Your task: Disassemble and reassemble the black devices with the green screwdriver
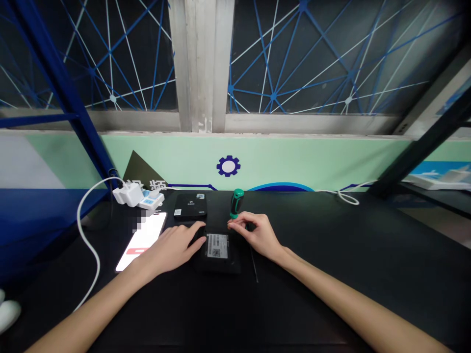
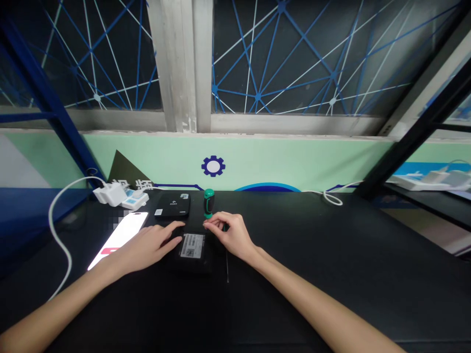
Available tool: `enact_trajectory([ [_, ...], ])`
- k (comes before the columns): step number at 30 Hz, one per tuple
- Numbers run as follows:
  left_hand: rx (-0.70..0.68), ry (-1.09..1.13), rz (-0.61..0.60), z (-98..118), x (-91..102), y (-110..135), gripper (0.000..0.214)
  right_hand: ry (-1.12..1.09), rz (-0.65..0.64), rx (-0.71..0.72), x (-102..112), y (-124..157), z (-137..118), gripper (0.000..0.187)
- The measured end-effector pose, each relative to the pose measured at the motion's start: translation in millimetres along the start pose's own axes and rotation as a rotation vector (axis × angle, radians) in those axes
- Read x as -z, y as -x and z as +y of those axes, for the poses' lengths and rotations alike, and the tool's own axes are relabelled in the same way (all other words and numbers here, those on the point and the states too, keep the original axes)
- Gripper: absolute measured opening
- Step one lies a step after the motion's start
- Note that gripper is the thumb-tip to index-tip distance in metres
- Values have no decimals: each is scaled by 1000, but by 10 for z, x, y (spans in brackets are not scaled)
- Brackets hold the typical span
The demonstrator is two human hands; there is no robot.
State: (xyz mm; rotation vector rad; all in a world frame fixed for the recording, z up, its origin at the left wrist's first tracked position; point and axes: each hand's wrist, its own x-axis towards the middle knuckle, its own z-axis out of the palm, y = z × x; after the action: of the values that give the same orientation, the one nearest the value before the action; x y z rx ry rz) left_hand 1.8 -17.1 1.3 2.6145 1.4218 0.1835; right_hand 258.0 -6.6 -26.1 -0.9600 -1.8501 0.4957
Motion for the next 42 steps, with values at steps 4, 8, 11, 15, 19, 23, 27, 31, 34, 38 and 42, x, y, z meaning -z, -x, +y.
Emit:
enact_trajectory([
  [4, 3, -12, 12, 5, -22, -8, 47, -12, 35, 6, -14, 18, 18, 18],
  [8, 5, -61, 5, 35, -22, -21, 43, -24, 62, 3, -35, 36, 42, 17],
  [11, -18, -109, 3, 54, -17, -39, 41, -23, 80, -3, -52, 45, 47, 19],
  [15, -32, -142, 20, 51, -14, -79, 39, -2, 77, 13, -60, 53, 36, 18],
  [19, 5, -135, 56, 68, 18, -134, 35, -15, 42, 37, -45, 60, 14, 16],
  [23, 29, -124, 61, 126, 75, -210, 28, -20, 26, 49, -28, 55, 11, 15],
  [27, 61, -54, 82, 127, 60, -261, 23, -28, 12, 23, -26, 46, 29, 16],
  [31, 92, 53, 113, 58, -26, -246, 22, -28, 6, 1, -36, 40, 32, 17],
  [34, 108, 92, 120, 34, -71, -221, 23, -26, 10, -9, -41, 34, 20, 19],
  [38, 120, 79, 127, 60, -83, -203, 21, -26, 5, -14, -34, 20, -1, 22],
  [42, 125, 83, 120, 71, -66, -200, 21, 18, 26, -4, -27, 3, -12, 27],
])
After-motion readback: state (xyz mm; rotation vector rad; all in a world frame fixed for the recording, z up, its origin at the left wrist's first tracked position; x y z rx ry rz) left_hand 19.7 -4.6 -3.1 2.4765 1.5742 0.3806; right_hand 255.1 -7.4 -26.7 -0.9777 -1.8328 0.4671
